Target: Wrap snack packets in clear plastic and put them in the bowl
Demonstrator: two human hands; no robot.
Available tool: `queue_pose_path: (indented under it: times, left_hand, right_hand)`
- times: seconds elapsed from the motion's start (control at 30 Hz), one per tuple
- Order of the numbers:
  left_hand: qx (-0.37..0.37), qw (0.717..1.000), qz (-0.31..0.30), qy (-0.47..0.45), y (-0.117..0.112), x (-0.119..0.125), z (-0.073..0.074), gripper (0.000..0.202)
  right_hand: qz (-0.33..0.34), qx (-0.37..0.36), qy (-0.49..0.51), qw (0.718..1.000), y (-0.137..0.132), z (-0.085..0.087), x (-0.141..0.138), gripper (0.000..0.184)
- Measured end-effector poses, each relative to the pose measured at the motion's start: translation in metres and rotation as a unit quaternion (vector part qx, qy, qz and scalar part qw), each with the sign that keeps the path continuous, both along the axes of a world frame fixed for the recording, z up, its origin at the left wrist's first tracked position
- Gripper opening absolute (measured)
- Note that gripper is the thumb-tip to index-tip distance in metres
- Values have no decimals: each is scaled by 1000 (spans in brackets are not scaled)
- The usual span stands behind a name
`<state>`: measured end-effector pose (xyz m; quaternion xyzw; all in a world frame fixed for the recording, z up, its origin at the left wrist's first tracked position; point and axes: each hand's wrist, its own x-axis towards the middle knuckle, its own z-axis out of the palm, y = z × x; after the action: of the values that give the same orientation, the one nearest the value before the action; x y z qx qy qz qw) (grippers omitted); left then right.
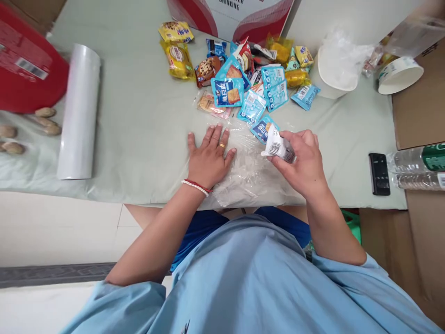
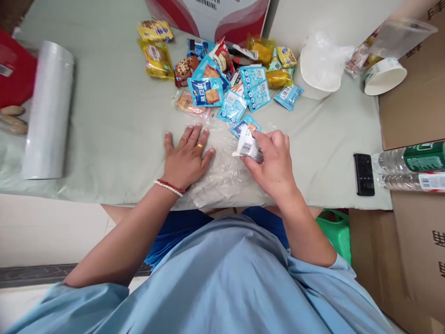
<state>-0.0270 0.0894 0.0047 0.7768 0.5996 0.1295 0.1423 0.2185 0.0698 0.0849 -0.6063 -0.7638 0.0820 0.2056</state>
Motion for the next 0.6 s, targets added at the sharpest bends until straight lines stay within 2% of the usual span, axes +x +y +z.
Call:
queue_pose_path:
  times: [0.1,0.23,0.3,0.37,0.47,0.53,0.6]
  left_hand:
    - [0,1000,1,0,0,0,0,64]
    - [0,1000,-5,-4,-1,-5,2,63]
    - [-1,1000,-4,-7,-3,-9,3,63]
    - [-2,1000,-4,-8,-5,-13,3,63]
    - [-3,1000,-8,0,-7,-16,4,65]
    - [0,1000,-8,11,-8,-16,4,65]
    - [3,1000,-8,22,-7,-15,3,65]
  right_hand:
    - [42,-7,-40,998,4,3,-25,54]
    - [85,-97,-79,989,3,-27,-46,53]
    - [89,-117,-73,986,-2,-42,-43,60]
    - [105,-122,-43,986,-4,-47,-35,69]
    - [130,-96,14,987,8,-35,-25,71]
    - [122,-52,34,991,32,-21,-31,57]
    - [124,-24,30,992,65,-11,-51,40]
